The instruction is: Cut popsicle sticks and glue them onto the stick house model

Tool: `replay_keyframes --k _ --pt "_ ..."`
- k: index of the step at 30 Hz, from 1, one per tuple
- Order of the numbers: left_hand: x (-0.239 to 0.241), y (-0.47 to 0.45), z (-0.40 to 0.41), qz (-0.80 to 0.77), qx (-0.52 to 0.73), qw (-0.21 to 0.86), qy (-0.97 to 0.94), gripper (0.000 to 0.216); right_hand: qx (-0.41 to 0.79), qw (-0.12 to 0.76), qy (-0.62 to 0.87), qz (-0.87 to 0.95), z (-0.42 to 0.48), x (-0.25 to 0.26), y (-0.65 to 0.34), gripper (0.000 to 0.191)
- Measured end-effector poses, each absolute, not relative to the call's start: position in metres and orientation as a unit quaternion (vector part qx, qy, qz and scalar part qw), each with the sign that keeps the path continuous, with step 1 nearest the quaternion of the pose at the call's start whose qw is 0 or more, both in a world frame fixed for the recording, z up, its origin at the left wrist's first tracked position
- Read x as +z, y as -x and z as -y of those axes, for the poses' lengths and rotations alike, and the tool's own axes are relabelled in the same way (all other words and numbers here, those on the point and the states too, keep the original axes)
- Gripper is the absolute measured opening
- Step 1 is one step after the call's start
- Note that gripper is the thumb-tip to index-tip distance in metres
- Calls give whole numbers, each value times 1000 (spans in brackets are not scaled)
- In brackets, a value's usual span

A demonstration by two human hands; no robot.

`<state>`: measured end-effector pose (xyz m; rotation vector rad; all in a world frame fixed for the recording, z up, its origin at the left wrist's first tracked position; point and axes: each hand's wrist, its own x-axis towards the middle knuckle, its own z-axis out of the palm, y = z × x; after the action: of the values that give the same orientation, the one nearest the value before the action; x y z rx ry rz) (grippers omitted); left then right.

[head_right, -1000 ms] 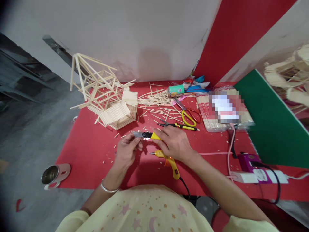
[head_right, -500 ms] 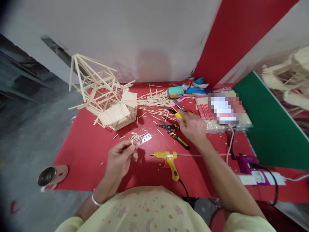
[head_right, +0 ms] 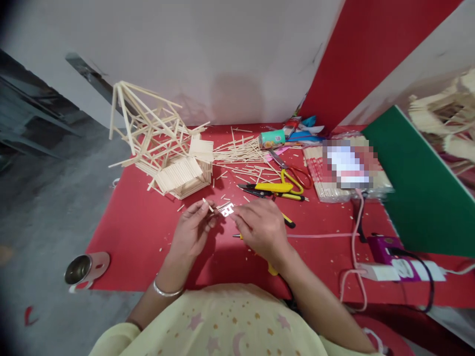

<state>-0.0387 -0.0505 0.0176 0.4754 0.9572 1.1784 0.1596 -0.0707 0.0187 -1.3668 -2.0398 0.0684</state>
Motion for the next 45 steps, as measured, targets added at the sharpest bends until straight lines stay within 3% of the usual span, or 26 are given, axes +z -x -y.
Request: replay_keyframes --k 3,9,16,18,22,24,34,45 --pt "16 42 51 -408 527 713 -216 29 33 312 588 745 104 17 -165 16" --pt "15 47 53 -388 548 715 -194 27 97 64 754 646 169 -22 -199 41" --pt "26 63 60 -388 562 708 -179 30 77 43 770 632 179 -27 -185 40" --pt "27 72 62 -390 560 708 -180 30 46 94 745 659 166 -10 -174 34" --pt "31 86 58 -402 571 697 -166 29 10 331 568 753 122 29 -127 13" --pt "34 93 54 -404 576 695 -148 28 -10 381 486 787 97 44 -95 15" --pt "34 121 28 -384 609 684 -117 26 -75 383 387 835 24 32 -20 35" --pt "34 123 16 -416 639 627 -162 31 -121 430 388 806 5 34 -9 21"
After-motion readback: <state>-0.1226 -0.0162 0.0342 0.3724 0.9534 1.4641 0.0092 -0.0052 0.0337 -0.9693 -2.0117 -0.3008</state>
